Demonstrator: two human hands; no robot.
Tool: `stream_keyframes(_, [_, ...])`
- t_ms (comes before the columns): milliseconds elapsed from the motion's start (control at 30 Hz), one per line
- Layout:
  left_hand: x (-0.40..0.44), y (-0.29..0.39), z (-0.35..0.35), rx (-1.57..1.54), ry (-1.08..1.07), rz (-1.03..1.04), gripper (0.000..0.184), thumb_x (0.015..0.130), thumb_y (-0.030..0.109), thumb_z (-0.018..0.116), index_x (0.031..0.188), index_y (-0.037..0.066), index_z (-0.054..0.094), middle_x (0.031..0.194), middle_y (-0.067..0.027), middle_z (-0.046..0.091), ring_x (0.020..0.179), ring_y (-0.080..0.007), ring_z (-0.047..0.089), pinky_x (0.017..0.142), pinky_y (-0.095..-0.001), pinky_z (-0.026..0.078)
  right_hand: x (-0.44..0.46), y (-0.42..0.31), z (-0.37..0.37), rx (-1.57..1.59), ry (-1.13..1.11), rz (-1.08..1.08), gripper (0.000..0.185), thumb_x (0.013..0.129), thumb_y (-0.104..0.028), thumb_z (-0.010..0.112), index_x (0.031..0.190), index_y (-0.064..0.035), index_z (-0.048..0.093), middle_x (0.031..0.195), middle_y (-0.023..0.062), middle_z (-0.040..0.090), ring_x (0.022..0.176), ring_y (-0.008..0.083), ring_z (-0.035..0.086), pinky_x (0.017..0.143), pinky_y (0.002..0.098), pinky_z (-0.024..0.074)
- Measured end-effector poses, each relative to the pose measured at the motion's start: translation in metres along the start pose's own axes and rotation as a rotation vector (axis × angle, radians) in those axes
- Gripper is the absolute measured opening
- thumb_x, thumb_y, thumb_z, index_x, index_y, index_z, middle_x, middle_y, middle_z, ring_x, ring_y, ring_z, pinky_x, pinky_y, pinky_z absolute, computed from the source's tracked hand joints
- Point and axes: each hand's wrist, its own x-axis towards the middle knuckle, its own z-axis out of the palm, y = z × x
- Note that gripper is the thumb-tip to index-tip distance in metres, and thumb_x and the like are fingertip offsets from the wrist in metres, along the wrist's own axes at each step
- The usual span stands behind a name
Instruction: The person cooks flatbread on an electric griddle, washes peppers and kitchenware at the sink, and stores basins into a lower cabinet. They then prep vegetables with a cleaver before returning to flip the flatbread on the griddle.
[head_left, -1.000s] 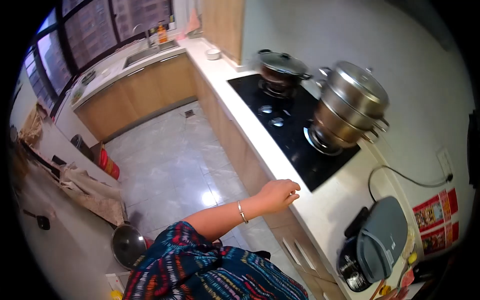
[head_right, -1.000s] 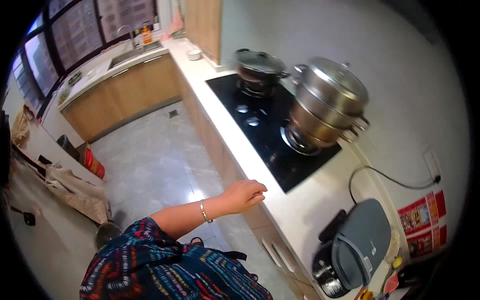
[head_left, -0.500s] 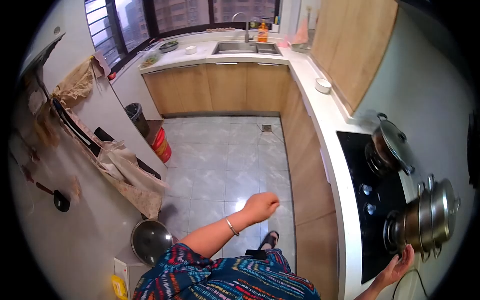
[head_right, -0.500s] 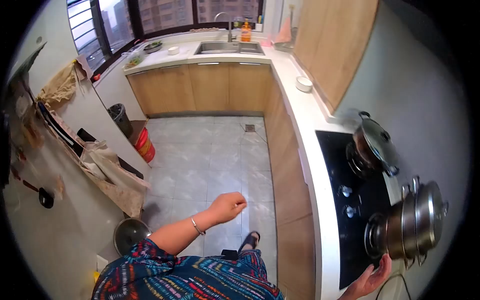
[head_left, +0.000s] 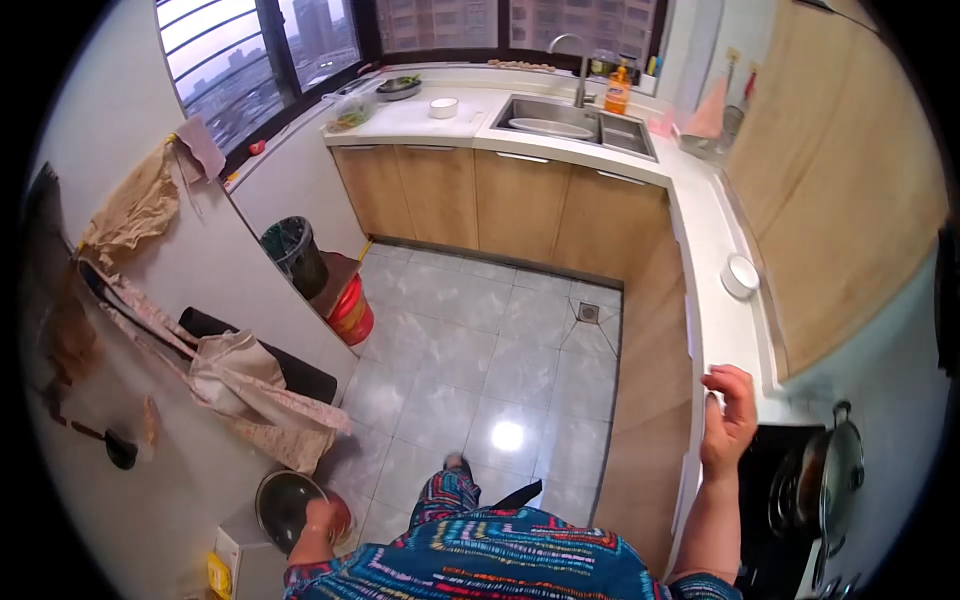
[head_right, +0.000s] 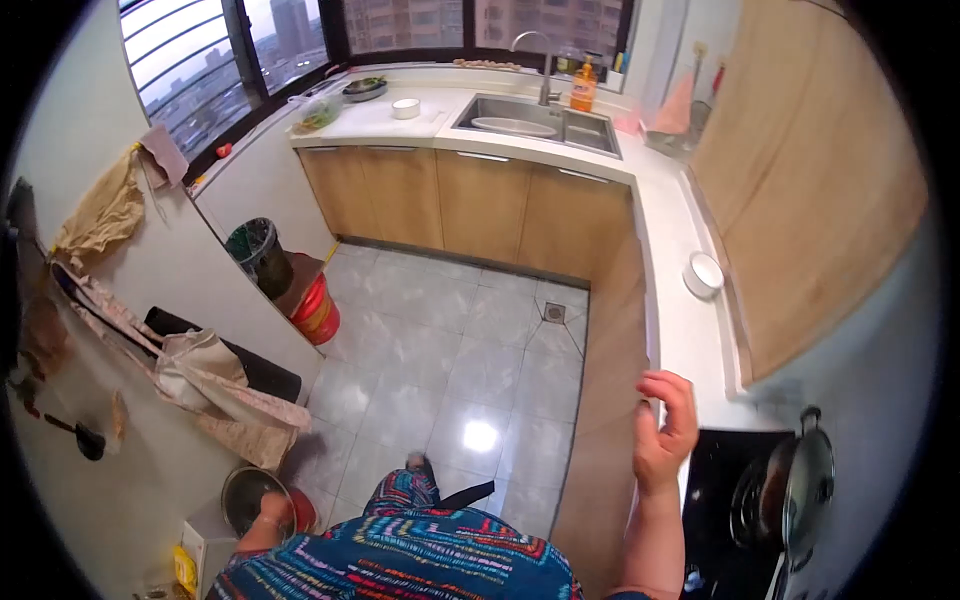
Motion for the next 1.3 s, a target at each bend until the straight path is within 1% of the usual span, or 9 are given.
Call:
stream_keyframes(100, [0.02, -0.019, 0.002, -0.103, -0.219, -0.052, 0.017, 0.067, 0.026, 0.054, 0.066, 0.013, 0.065, 0.071, -0.0119, 0.062, 0.063, -0.0283, 0.06, 0.058, -0.0373, 0.046, 0.05, 0.029, 0.075, -0.006, -0.114, -0.063, 0.022, 0.066, 0.007, 0.049, 0.085, -0.0011, 0.056, 0.092, 0.0115, 0.054, 0.085, 0.0214, 0.052, 0.079, 0.0287, 0.0398])
stream_keyframes(267, [0.149, -0.013, -0.075, -1.073, -0.309, -0.58, 0.014, 0.066, 0.017, 0.054, 0.057, 0.01, 0.062, 0.061, -0.014, 0.06, 0.062, -0.0271, 0.06, 0.058, -0.039, 0.046, 0.12, 0.075, 0.176, 0.044, -0.144, 0.002, 0.02, 0.068, 0.007, 0.05, 0.086, -0.0007, 0.056, 0.092, 0.011, 0.054, 0.082, 0.0187, 0.053, 0.074, 0.0265, 0.0421])
stream_keyframes(333, [0.237, -0.008, -0.129, -0.035, 0.161, 0.196, 0.012, 0.064, 0.019, 0.055, 0.056, 0.012, 0.061, 0.058, -0.0127, 0.058, 0.059, -0.0274, 0.058, 0.055, -0.04, 0.045, 0.148, 0.094, 0.206, 0.124, -0.163, 0.078, 0.021, 0.072, 0.009, 0.047, 0.089, 0.0006, 0.055, 0.099, 0.0106, 0.049, 0.084, 0.0156, 0.051, 0.075, 0.0251, 0.0427])
stream_keyframes(400, [0.316, 0.018, -0.227, -0.107, 0.122, 0.265, 0.011, 0.062, 0.018, 0.054, 0.057, 0.011, 0.06, 0.055, -0.0095, 0.057, 0.051, -0.0238, 0.056, 0.05, -0.0347, 0.045, 0.178, 0.105, 0.23, 0.111, -0.156, 0.095, 0.02, 0.073, 0.009, 0.047, 0.09, 0.0007, 0.055, 0.099, 0.0104, 0.049, 0.084, 0.0153, 0.051, 0.075, 0.0249, 0.0428])
stream_keyframes(433, [0.379, 0.014, -0.208, -0.502, 0.368, 0.127, 0.016, 0.066, 0.018, 0.054, 0.056, 0.007, 0.058, 0.051, -0.0088, 0.055, 0.049, -0.0201, 0.056, 0.047, -0.032, 0.045, 0.192, 0.112, 0.239, 0.099, -0.15, 0.102, 0.02, 0.073, 0.009, 0.047, 0.09, 0.0009, 0.055, 0.1, 0.0103, 0.048, 0.083, 0.015, 0.052, 0.075, 0.0247, 0.043])
stream_keyframes(500, [0.41, 0.088, -0.357, -0.999, 0.172, -0.088, 0.028, 0.068, 0.025, 0.057, 0.056, -0.001, 0.056, 0.05, -0.0081, 0.054, 0.047, -0.0163, 0.054, 0.043, -0.03, 0.042, 0.219, 0.131, 0.253, 0.054, -0.154, 0.124, 0.02, 0.073, 0.009, 0.047, 0.09, 0.0008, 0.054, 0.099, 0.0097, 0.048, 0.083, 0.0147, 0.052, 0.075, 0.0247, 0.0429])
stream_keyframes(567, [0.452, 0.141, -0.424, -1.011, 0.358, 0.05, 0.025, 0.07, 0.023, 0.059, 0.057, 0.002, 0.057, 0.048, -0.0058, 0.053, 0.044, -0.0132, 0.052, 0.043, -0.0265, 0.042, 0.245, 0.157, 0.259, 0.012, -0.16, 0.139, 0.02, 0.073, 0.009, 0.047, 0.09, 0.0007, 0.054, 0.099, 0.0091, 0.049, 0.083, 0.0144, 0.051, 0.075, 0.0248, 0.0429])
stream_keyframes(633, [0.505, 0.184, -0.45, -1.352, 0.219, 0.068, 0.019, 0.072, 0.019, 0.059, 0.065, 0.002, 0.057, 0.056, -0.0049, 0.056, 0.048, -0.0121, 0.053, 0.044, -0.0234, 0.042, 0.27, 0.196, 0.265, 0.061, -0.075, 0.242, 0.021, 0.073, 0.009, 0.047, 0.091, -0.0006, 0.054, 0.097, 0.007, 0.049, 0.082, 0.0137, 0.051, 0.075, 0.0248, 0.0429])
stream_keyframes(1300, [0.829, 0.288, -0.725, -1.7, 0.359, 0.037, 0.045, 0.083, 0.03, 0.051, 0.115, 0.002, 0.036, 0.104, -0.0094, 0.046, 0.065, -0.0147, 0.055, 0.048, -0.023, 0.044, 0.607, 0.529, 0.528, 0.416, 0.079, 1.024, 0.032, 0.08, -0.029, 0.053, 0.104, -0.0084, 0.05, 0.091, 0.0049, 0.051, 0.079, 0.0155, 0.052, 0.061, 0.0287, 0.042])
